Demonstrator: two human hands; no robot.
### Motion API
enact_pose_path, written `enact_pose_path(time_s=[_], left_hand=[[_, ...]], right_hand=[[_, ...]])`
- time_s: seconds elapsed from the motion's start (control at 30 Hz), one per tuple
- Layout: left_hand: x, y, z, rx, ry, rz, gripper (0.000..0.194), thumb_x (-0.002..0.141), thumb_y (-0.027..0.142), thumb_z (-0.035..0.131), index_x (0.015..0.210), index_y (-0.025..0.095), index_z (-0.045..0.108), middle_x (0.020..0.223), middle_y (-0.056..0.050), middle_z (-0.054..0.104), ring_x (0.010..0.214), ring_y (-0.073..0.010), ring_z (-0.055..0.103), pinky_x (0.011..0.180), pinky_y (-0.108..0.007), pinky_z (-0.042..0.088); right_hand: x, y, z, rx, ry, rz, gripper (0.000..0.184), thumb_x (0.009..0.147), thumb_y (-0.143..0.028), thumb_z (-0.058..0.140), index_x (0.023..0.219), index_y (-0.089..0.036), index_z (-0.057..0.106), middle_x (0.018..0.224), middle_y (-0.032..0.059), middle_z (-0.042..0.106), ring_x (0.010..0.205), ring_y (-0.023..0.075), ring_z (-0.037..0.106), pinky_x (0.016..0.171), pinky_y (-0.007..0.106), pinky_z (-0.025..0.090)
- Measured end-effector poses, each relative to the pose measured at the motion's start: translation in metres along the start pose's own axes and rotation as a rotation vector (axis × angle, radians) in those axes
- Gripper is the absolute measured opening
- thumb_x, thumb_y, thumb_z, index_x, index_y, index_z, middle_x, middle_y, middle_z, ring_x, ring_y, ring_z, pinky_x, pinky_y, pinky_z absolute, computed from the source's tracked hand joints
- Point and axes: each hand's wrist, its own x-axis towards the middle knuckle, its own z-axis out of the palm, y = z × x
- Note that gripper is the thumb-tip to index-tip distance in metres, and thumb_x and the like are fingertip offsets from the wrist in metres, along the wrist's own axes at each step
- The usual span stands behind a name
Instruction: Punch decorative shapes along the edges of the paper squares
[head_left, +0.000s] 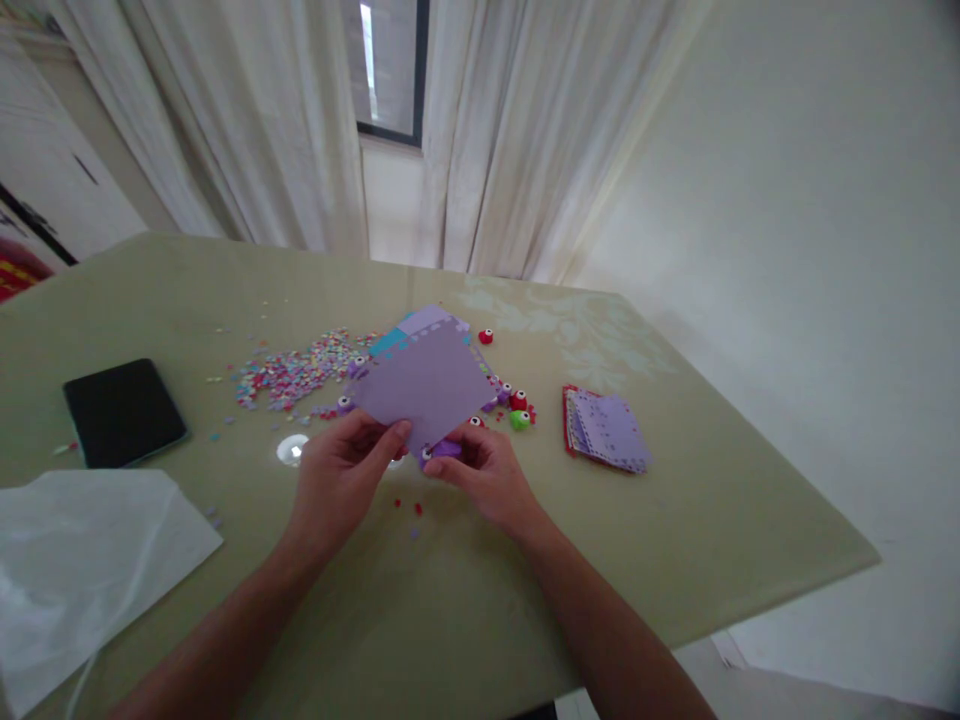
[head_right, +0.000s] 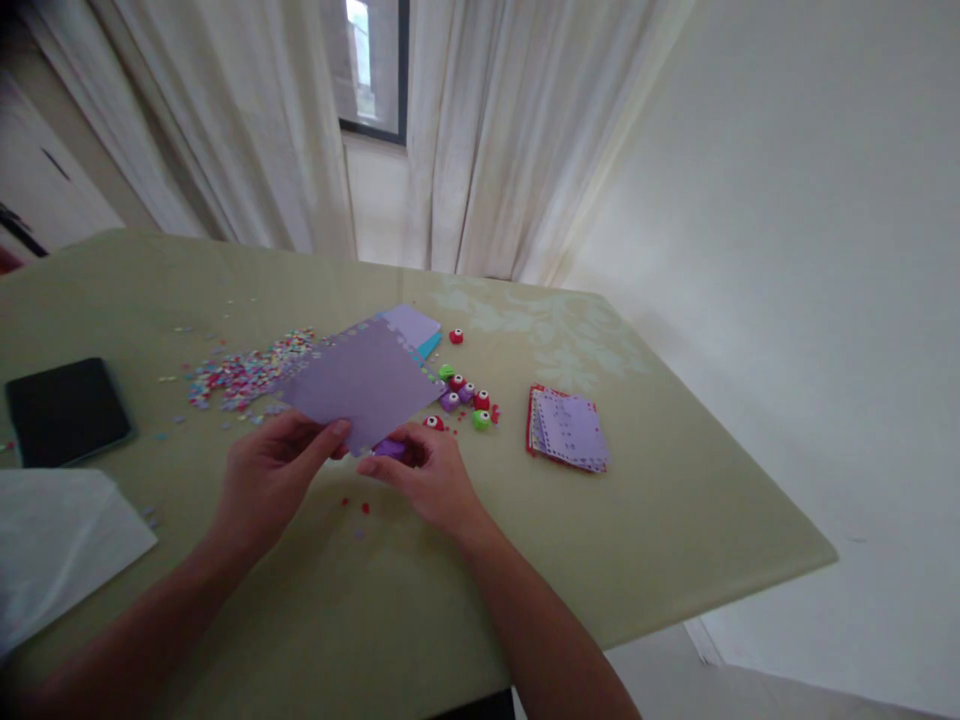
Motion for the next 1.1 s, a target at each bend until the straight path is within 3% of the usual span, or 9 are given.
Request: enact_pose_path(time_s=[0.57,0.7,0.87,1.1], left_hand=[[0.0,-0.008,-0.001,0.046,-0.032,0.048,0.019,0.087,0.036,0.081,0.074,0.024,0.075,0.066,0.002,0.075,0.06,-0.0167,0.069,0.059,-0.025,0.053],[-0.002,-0.009,0.002,0.062,-0.05,0.048,0.021,0.086,0.038,0.081,0.073,0.023,0.075,0.065,0.002,0.075,0.059,-0.0167,0.07,0.057,-0.025,0.054],[-0.004,-0.013,0.004,0.048,-0.065,0.01,0.023,0.085,0.038,0.08,0.07,0.022,0.073,0.065,0.0,0.077,0.058,-0.0174,0.072,0.055,-0.025,0.055],[-0.004,-0.013,0.007,0.009,-0.067,0.019,0.02,0.086,0.036,0.08,0.074,0.022,0.074,0.066,0.0,0.076,0.061,-0.0175,0.073,0.059,-0.025,0.057]], right_hand=[[0.0,-0.007,-0.001,0.06,-0.064,0.029,0.044,0.072,-0.062,0.095,0.089,-0.023,0.082,0.083,0.0027,0.071,0.072,0.0176,0.059,0.069,0.032,0.045],[0.002,-0.002,-0.005,0.04,-0.057,0.048,0.056,0.073,-0.073,0.09,0.082,-0.019,0.077,0.071,0.0012,0.066,0.061,0.014,0.049,0.06,0.029,0.038],[0.002,0.012,-0.009,0.148,0.018,0.075,0.058,0.075,-0.074,0.09,0.077,-0.018,0.074,0.067,-0.0003,0.063,0.055,0.0104,0.044,0.055,0.027,0.032],[0.0,0.012,-0.007,0.19,0.017,0.15,0.058,0.071,-0.072,0.094,0.083,-0.018,0.077,0.078,0.0027,0.073,0.06,0.0115,0.056,0.059,0.026,0.043]])
